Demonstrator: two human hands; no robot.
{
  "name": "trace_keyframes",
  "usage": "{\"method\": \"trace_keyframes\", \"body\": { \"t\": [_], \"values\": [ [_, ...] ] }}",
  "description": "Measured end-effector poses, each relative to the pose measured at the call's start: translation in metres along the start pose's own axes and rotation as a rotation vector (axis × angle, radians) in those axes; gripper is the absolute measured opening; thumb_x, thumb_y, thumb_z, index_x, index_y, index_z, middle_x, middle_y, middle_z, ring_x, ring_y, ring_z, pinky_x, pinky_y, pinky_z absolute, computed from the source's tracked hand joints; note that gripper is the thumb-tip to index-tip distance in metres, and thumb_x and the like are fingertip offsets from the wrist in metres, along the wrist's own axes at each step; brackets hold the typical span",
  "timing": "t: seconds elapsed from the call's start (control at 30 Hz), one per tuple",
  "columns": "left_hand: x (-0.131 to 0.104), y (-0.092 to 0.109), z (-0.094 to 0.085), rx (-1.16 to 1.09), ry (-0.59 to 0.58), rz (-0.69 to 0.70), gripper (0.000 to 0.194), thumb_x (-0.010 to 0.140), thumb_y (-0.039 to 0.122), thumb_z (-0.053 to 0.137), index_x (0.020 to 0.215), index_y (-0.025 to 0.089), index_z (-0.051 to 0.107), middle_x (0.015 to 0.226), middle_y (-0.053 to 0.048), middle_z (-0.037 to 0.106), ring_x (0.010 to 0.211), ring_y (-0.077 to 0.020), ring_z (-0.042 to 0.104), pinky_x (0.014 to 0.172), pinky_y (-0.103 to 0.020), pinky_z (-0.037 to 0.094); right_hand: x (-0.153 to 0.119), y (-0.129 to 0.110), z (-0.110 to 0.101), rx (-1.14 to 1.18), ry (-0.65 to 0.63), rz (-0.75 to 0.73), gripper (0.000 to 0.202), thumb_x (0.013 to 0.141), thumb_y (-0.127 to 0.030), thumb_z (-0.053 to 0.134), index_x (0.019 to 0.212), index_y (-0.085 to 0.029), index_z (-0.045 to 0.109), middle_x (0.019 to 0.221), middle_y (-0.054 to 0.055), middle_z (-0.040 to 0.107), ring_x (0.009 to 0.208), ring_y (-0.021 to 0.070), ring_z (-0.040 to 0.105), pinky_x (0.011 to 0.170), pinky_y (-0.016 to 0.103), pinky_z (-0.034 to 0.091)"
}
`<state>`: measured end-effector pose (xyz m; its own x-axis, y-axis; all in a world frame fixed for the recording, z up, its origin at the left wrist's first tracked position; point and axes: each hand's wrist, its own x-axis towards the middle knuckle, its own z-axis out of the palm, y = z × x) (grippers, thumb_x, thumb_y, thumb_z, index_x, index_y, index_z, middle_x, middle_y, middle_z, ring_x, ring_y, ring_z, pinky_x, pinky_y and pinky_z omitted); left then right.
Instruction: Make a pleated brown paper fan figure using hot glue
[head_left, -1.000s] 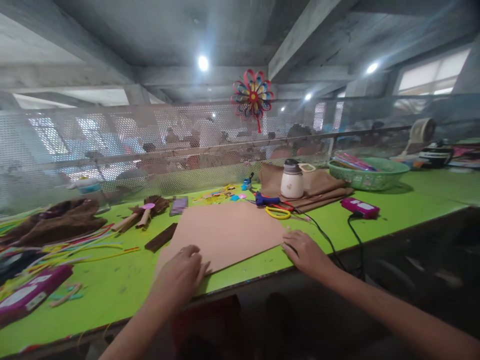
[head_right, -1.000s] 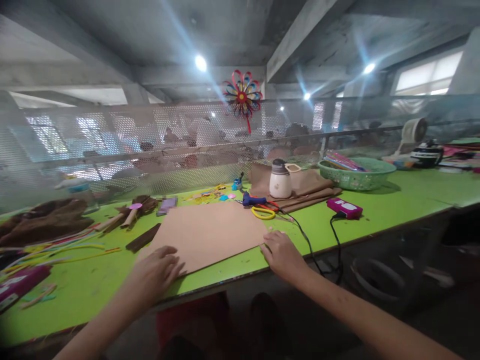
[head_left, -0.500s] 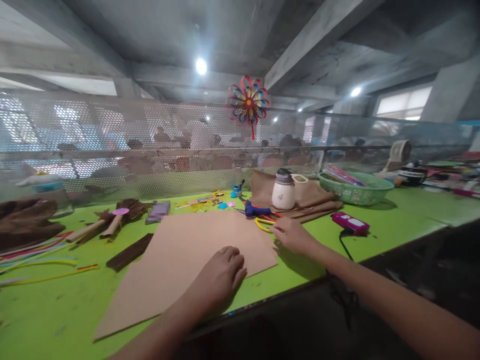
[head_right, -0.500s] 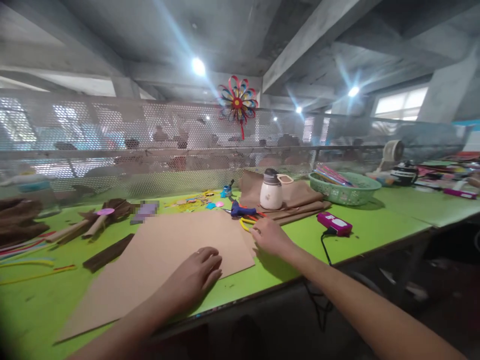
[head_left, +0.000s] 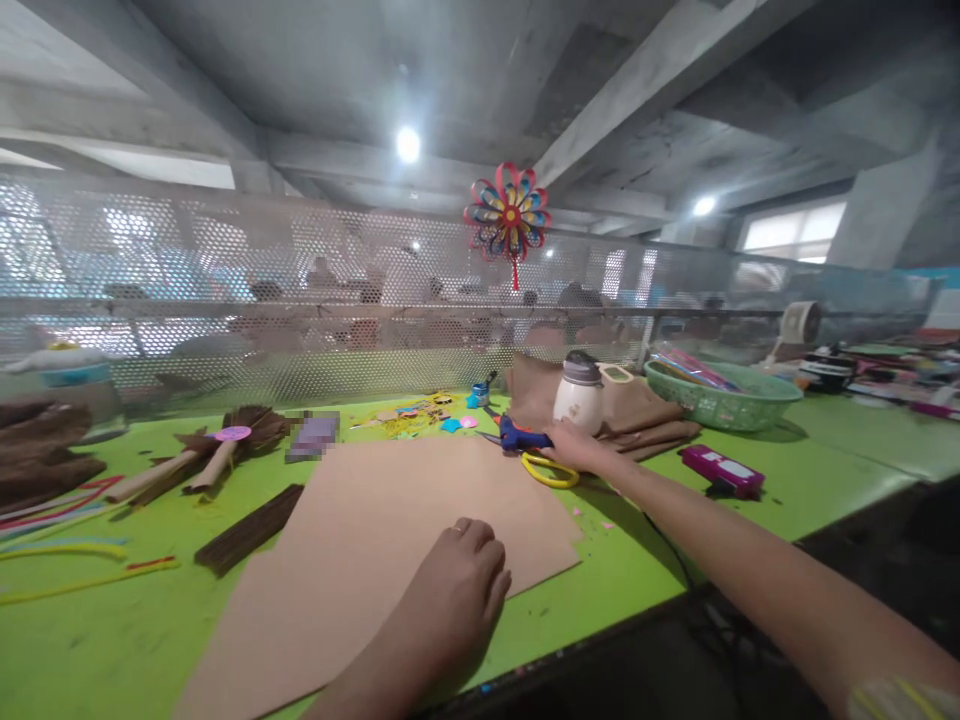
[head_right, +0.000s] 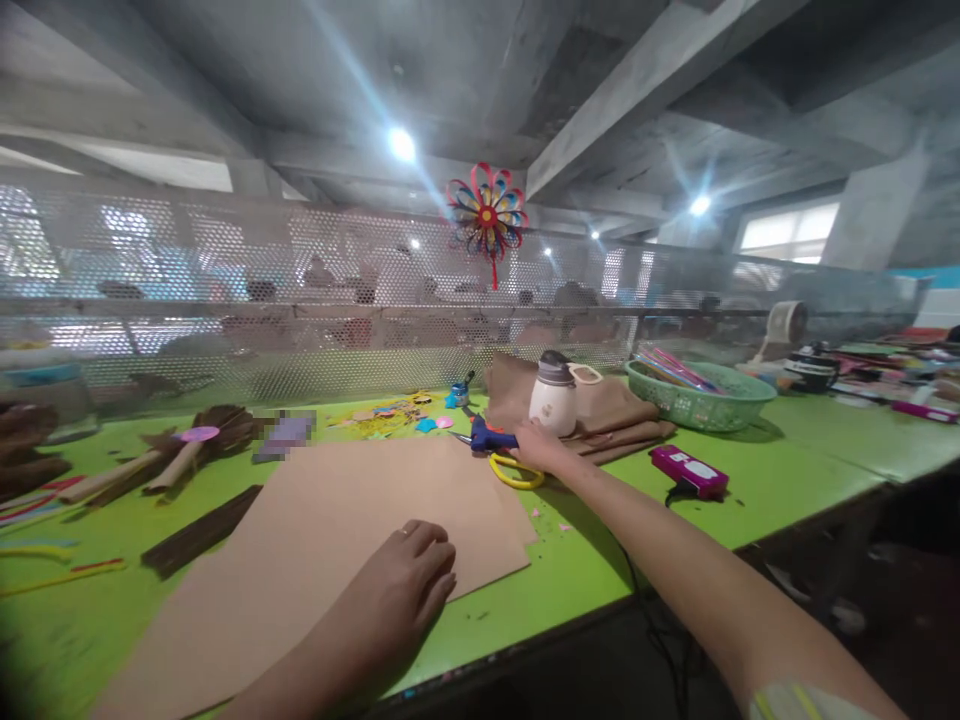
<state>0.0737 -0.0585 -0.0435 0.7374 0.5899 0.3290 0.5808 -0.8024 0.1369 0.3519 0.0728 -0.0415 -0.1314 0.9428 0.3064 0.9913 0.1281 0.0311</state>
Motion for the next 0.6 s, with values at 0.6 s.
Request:
{"method": "trace_keyframes", "body": {
  "t": [0.6],
  "values": [
    [-0.002,0.004,-0.002,-0.018,0.015,-0.029,0.025,0.091,0.026,0.035,0.079,0.018,0.057,0.087,-0.007,0.054,0.086,-0.0209,0.047,0.078,-0.036,0.04,0.015,-0.008,-0.002,0.24,-0.042,0.027,0.028,0.074,-0.04,0.06,0.083,-0.015,0.07,0.081,0.006,0.065,0.076,0.0168,0.053,0.063,0.022,0.035]
  ]
}}
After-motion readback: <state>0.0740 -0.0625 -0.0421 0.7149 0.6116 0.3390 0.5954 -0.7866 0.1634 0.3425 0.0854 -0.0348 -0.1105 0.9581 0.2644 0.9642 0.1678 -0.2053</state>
